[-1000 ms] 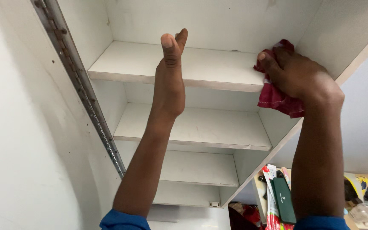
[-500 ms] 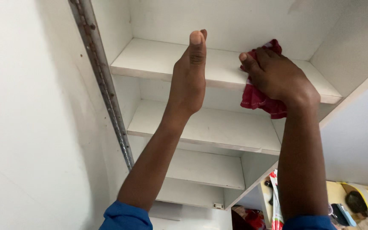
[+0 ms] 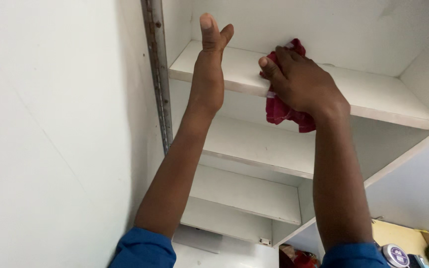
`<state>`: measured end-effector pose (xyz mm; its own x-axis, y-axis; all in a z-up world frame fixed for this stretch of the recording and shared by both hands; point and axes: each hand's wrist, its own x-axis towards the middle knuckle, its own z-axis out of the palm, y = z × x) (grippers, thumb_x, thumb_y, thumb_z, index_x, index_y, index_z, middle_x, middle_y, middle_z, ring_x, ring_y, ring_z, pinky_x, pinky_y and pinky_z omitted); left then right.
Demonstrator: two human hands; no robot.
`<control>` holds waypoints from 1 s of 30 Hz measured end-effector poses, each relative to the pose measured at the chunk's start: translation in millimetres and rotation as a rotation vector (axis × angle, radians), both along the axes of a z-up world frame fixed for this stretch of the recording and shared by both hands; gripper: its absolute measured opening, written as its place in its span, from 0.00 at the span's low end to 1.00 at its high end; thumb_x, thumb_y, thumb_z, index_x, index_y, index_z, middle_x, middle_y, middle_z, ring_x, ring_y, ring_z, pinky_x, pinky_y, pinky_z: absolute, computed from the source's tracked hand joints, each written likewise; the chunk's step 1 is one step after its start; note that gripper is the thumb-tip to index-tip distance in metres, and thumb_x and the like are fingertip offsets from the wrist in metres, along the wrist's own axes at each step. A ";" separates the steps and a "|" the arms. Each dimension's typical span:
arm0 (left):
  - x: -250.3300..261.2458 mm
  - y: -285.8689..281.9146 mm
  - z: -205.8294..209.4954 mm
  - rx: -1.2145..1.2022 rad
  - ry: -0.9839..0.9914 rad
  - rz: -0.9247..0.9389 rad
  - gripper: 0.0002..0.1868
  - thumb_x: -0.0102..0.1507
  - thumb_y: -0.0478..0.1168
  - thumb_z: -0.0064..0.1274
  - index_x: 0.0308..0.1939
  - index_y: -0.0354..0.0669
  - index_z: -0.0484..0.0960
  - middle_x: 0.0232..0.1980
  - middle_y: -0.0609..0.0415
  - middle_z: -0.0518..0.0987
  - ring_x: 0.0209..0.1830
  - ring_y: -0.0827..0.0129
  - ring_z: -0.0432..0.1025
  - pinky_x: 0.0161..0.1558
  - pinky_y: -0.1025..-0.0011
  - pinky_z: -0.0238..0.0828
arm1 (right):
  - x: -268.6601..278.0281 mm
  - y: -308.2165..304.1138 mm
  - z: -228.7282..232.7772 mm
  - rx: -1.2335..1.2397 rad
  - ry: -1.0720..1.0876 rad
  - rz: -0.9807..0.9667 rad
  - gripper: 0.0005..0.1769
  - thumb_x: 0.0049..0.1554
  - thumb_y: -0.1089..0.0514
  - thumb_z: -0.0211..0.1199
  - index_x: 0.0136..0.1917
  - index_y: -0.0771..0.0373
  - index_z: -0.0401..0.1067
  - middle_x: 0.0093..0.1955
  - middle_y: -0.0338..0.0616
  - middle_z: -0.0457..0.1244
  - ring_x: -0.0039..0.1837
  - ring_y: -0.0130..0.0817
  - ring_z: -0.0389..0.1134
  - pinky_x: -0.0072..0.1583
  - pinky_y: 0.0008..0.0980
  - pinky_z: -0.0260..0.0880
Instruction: The person wipes the inside of a white wall cabinet with a red cloth, then places several bottles and containers onto the cleaned shelves.
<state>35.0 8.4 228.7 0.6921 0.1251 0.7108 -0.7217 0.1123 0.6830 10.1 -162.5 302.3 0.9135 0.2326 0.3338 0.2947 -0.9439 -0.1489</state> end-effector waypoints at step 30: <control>-14.2 12.7 -14.7 0.062 -0.024 0.119 0.67 0.58 0.84 0.03 0.80 0.30 0.51 0.84 0.37 0.52 0.87 0.50 0.38 0.81 0.51 0.31 | -8.2 0.8 -7.4 0.043 -0.089 0.079 0.29 0.64 0.40 0.52 0.74 0.53 0.64 0.60 0.52 0.68 0.55 0.48 0.72 0.57 0.47 0.72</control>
<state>20.8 21.1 214.0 0.6574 0.1607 0.7362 -0.7440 -0.0171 0.6680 1.9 -161.7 294.9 0.8595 0.2861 0.4235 0.3813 -0.9108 -0.1585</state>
